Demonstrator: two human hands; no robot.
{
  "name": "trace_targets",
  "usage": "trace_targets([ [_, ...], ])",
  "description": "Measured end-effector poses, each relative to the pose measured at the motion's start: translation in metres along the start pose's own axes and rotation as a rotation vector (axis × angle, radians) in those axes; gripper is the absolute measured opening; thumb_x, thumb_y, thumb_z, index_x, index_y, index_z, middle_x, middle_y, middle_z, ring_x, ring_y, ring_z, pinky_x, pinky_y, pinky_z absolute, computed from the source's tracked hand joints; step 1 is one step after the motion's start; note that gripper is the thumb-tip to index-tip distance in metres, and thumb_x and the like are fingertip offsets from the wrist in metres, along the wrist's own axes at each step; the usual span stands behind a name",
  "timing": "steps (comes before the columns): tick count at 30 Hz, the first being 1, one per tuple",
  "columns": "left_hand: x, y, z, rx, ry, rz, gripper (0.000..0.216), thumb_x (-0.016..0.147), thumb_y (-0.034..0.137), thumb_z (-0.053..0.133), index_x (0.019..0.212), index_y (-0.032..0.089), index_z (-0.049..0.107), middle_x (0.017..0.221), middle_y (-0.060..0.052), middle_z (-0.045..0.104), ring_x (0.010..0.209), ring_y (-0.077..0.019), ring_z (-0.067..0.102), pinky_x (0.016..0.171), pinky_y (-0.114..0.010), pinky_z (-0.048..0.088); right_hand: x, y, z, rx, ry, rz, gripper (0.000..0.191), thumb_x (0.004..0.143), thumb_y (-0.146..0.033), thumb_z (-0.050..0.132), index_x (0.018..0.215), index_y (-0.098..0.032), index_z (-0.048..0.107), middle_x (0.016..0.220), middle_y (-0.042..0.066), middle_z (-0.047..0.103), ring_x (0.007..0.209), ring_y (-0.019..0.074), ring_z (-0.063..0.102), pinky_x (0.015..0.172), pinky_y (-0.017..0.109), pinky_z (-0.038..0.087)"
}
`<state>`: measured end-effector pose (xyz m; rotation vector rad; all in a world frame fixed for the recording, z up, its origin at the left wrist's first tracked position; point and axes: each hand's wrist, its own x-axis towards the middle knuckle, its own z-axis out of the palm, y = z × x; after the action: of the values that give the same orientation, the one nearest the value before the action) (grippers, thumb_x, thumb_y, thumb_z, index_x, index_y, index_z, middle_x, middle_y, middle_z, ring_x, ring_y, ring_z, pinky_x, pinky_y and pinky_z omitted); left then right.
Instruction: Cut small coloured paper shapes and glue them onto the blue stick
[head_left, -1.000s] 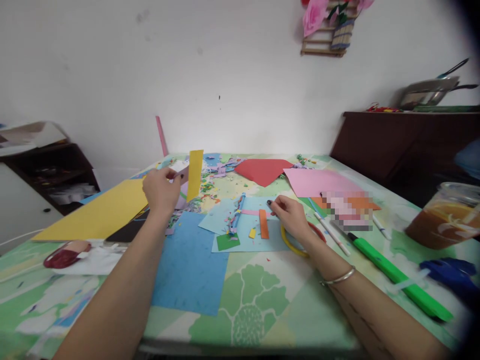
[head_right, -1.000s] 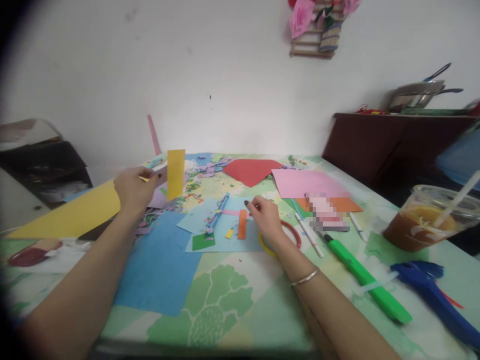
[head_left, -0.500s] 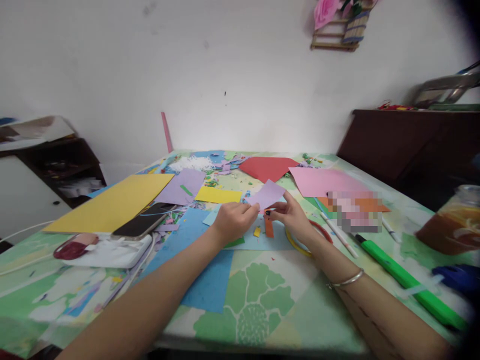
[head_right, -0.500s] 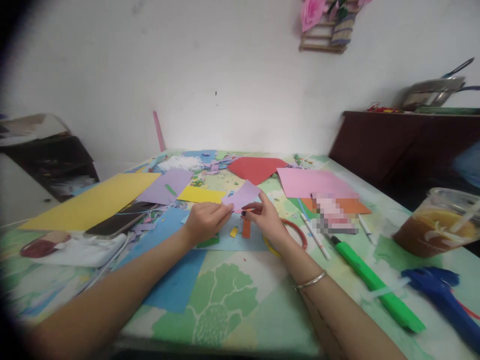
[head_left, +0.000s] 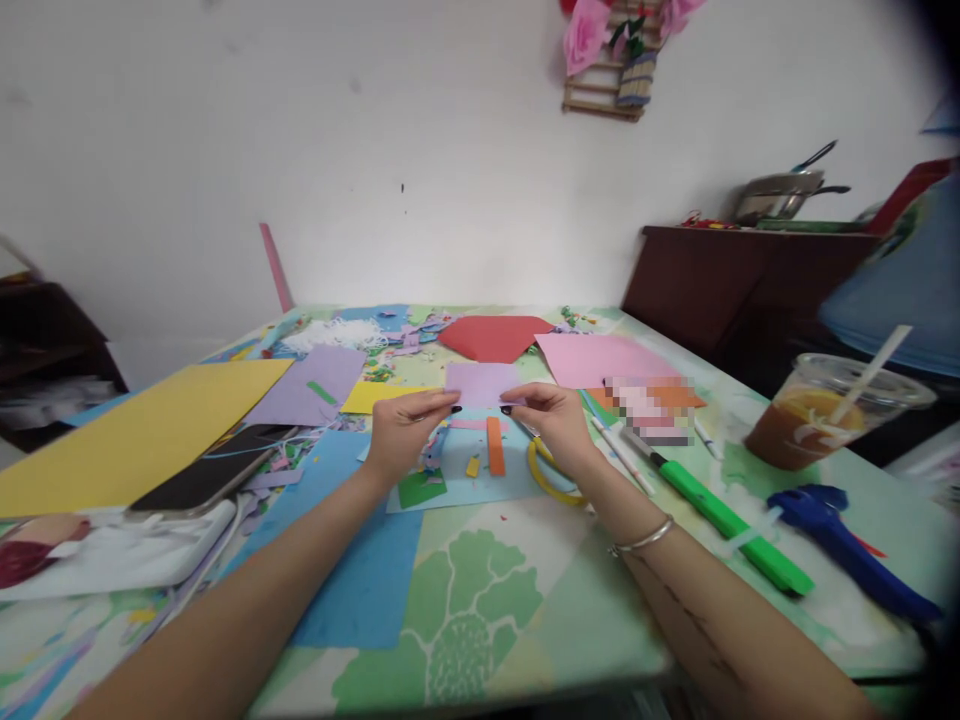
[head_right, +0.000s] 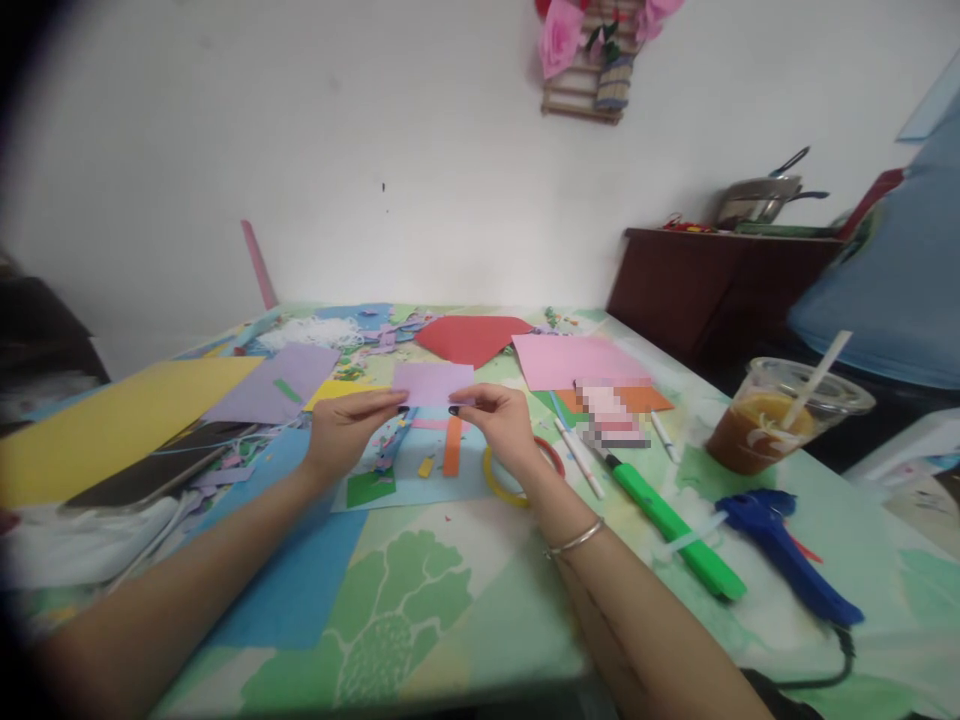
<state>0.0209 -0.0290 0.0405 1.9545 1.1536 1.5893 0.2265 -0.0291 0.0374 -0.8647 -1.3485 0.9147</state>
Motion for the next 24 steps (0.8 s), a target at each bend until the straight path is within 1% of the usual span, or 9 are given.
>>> trace_targets([
  [4, 0.003, 0.002, -0.001, -0.109, 0.021, -0.108, 0.013, 0.065, 0.021, 0.073, 0.077, 0.021, 0.077, 0.080, -0.004, 0.077, 0.082, -0.0247, 0.071, 0.082, -0.039, 0.057, 0.000, -0.004, -0.002, 0.029, 0.011, 0.017, 0.012, 0.060, -0.019, 0.073, 0.072, -0.019, 0.073, 0.072, 0.002, 0.072, 0.071, 0.0173, 0.065, 0.070, 0.032, 0.053],
  [8, 0.004, 0.001, -0.002, -0.194, 0.016, -0.174, 0.012, 0.063, 0.022, 0.074, 0.074, 0.019, 0.077, 0.078, -0.005, 0.077, 0.079, -0.0243, 0.071, 0.078, -0.038, 0.058, -0.001, -0.007, 0.000, 0.051, 0.002, 0.030, 0.018, 0.058, -0.020, 0.075, 0.076, -0.019, 0.073, 0.077, 0.002, 0.073, 0.074, 0.0173, 0.065, 0.070, 0.032, 0.053],
  [10, 0.004, 0.000, -0.002, -0.234, 0.000, -0.194, 0.015, 0.061, 0.021, 0.076, 0.076, 0.018, 0.076, 0.079, -0.006, 0.076, 0.079, -0.0245, 0.071, 0.078, -0.038, 0.058, -0.001, -0.007, 0.000, 0.052, -0.005, 0.028, 0.021, 0.057, -0.019, 0.075, 0.078, -0.019, 0.073, 0.080, 0.003, 0.073, 0.075, 0.0168, 0.065, 0.070, 0.031, 0.052],
  [13, 0.004, -0.002, -0.002, -0.313, -0.044, -0.215, 0.028, 0.058, 0.023, 0.079, 0.084, 0.015, 0.075, 0.085, -0.008, 0.076, 0.080, -0.0247, 0.070, 0.079, -0.038, 0.057, -0.001, -0.006, -0.001, 0.042, -0.013, 0.016, 0.023, 0.058, -0.017, 0.074, 0.081, -0.019, 0.073, 0.082, 0.003, 0.072, 0.075, 0.0159, 0.063, 0.070, 0.029, 0.051],
  [15, 0.004, -0.005, -0.001, -0.364, -0.064, -0.222, 0.033, 0.059, 0.024, 0.079, 0.090, 0.015, 0.074, 0.090, -0.009, 0.076, 0.083, -0.0242, 0.070, 0.081, -0.038, 0.057, -0.001, -0.005, -0.001, 0.036, -0.024, 0.011, 0.023, 0.059, -0.019, 0.075, 0.082, -0.019, 0.072, 0.084, 0.003, 0.072, 0.076, 0.0160, 0.063, 0.070, 0.029, 0.051],
  [17, 0.005, -0.007, -0.001, -0.403, -0.063, -0.226, 0.031, 0.063, 0.026, 0.077, 0.092, 0.015, 0.074, 0.094, -0.009, 0.075, 0.089, -0.0236, 0.069, 0.083, -0.036, 0.055, -0.002, -0.005, -0.001, 0.036, -0.040, 0.014, 0.020, 0.060, -0.022, 0.075, 0.080, -0.019, 0.072, 0.083, 0.003, 0.072, 0.077, 0.0168, 0.063, 0.071, 0.030, 0.051],
  [19, 0.007, -0.008, -0.001, -0.437, -0.057, -0.238, 0.029, 0.070, 0.030, 0.071, 0.094, 0.015, 0.073, 0.096, -0.009, 0.074, 0.091, -0.0229, 0.068, 0.083, -0.036, 0.055, -0.002, -0.004, 0.000, 0.037, -0.052, 0.017, 0.016, 0.061, -0.024, 0.075, 0.075, -0.018, 0.070, 0.079, 0.003, 0.070, 0.076, 0.0171, 0.063, 0.071, 0.030, 0.051],
  [22, 0.009, -0.007, -0.003, -0.475, -0.087, -0.265, 0.032, 0.077, 0.030, 0.062, 0.105, 0.016, 0.069, 0.096, -0.009, 0.074, 0.085, -0.0219, 0.069, 0.075, -0.037, 0.058, -0.001, -0.002, 0.000, 0.035, -0.055, 0.006, 0.011, 0.061, -0.021, 0.072, 0.071, -0.018, 0.067, 0.073, 0.000, 0.067, 0.071, 0.0149, 0.061, 0.068, 0.027, 0.049],
  [24, 0.010, -0.004, -0.005, -0.475, -0.138, -0.274, 0.032, 0.074, 0.024, 0.061, 0.105, 0.017, 0.070, 0.100, -0.009, 0.074, 0.082, -0.0214, 0.070, 0.070, -0.035, 0.059, 0.000, -0.001, -0.001, 0.036, -0.056, 0.003, 0.011, 0.062, -0.017, 0.067, 0.073, -0.019, 0.065, 0.070, -0.002, 0.064, 0.066, 0.0128, 0.058, 0.064, 0.025, 0.047],
])
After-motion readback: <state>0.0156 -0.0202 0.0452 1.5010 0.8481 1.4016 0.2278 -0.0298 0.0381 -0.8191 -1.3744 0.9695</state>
